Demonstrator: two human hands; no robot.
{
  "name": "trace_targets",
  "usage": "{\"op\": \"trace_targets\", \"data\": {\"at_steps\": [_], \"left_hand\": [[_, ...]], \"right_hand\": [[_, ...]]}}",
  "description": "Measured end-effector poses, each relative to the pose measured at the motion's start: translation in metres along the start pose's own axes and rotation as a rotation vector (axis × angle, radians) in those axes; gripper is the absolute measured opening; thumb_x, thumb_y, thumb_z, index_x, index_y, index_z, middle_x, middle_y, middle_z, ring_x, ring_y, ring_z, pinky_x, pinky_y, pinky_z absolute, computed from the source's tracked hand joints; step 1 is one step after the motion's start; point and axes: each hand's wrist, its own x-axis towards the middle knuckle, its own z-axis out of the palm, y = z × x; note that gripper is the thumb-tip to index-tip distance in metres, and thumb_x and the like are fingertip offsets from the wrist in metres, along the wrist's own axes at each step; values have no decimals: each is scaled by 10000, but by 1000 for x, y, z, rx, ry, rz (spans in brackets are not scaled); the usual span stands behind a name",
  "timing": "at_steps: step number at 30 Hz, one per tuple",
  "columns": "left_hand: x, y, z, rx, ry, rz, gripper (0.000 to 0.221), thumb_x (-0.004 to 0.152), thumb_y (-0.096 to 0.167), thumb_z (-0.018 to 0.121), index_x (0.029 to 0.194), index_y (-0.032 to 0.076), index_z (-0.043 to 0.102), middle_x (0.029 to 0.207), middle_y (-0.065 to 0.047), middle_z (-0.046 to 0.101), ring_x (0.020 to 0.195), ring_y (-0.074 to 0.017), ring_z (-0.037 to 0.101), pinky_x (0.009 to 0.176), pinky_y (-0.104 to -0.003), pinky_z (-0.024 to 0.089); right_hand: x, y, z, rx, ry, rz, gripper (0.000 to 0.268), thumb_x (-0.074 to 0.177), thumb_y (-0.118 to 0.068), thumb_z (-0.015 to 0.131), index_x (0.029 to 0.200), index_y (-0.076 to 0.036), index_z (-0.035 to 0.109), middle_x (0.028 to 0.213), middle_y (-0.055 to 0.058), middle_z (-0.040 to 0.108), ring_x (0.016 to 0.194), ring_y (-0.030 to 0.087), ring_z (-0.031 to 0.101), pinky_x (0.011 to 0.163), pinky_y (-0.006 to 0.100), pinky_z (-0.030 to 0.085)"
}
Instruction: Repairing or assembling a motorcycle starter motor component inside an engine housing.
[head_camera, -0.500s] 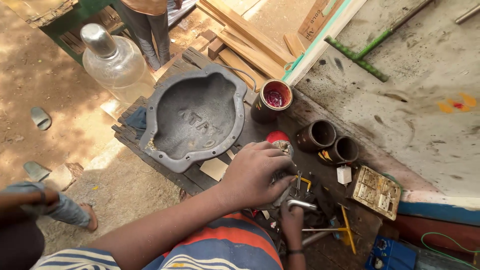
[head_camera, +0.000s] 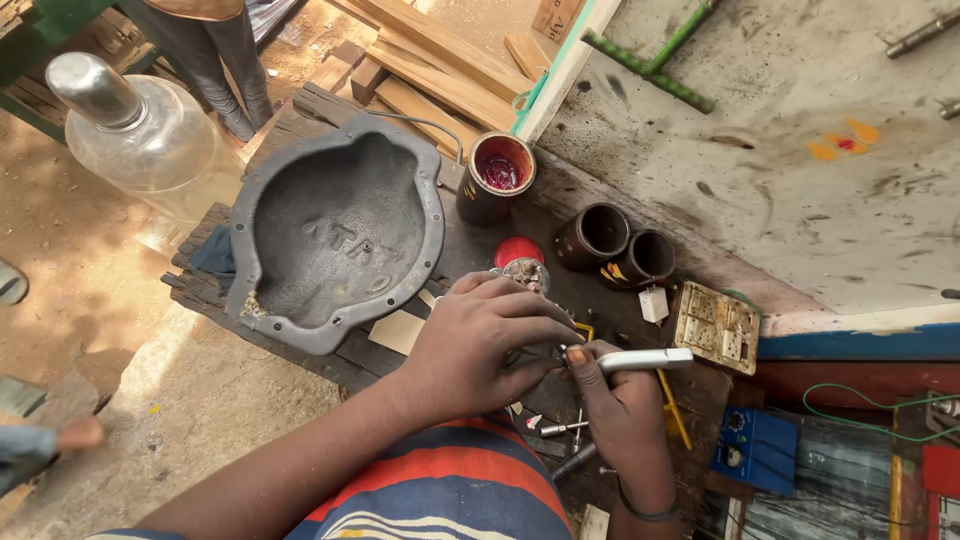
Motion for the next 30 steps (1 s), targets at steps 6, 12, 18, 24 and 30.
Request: {"op": "trace_targets", "data": {"at_steps": [6,12,18,24,30], "left_hand": [[-3,-6,2,-77,67,-13,272,813,219,816,1077,201,756,1076,24,729,1049,-226,674,937,-390,482],[-1,-6,1,-84,67,-59,307,770,188,787,1067,134,730,1002,-61,698,1033,-295,650,918,-422,480],[1,-2,-5,-122,44,-142,270,840,242,793,1068,134,695,917,-68,699,963,-291,667,891,-428,482],[3,-8,-5,-250,69,-212,284,832,221,788,1071,115,680,941,-71,725,946,-286,704,828,-421,535],[5,-9,-8,-234,1,-234,299,815,168,788,1087,102,681,965,-89,728,965,-321,692,824,-435,525]], "right_hand": [[19,-20,-1,63,-105,-57,400,956,-389,666,982,-2,764,736,-23,737,686,44,658,581,223,506],[33,-22,-8,-39,-206,-50,422,970,-379,666,786,-3,713,617,-31,581,551,15,475,450,220,365],[21,-20,-51,353,-366,74,234,977,-191,669,953,-10,523,640,-6,430,449,50,371,389,235,279],[36,-2,-106,1418,-485,54,215,1007,-98,623,1062,39,467,885,96,453,493,42,348,354,206,292],[26,79,-84,1778,-244,84,199,1042,-93,633,1089,32,485,855,66,476,483,28,363,375,172,333]]}}
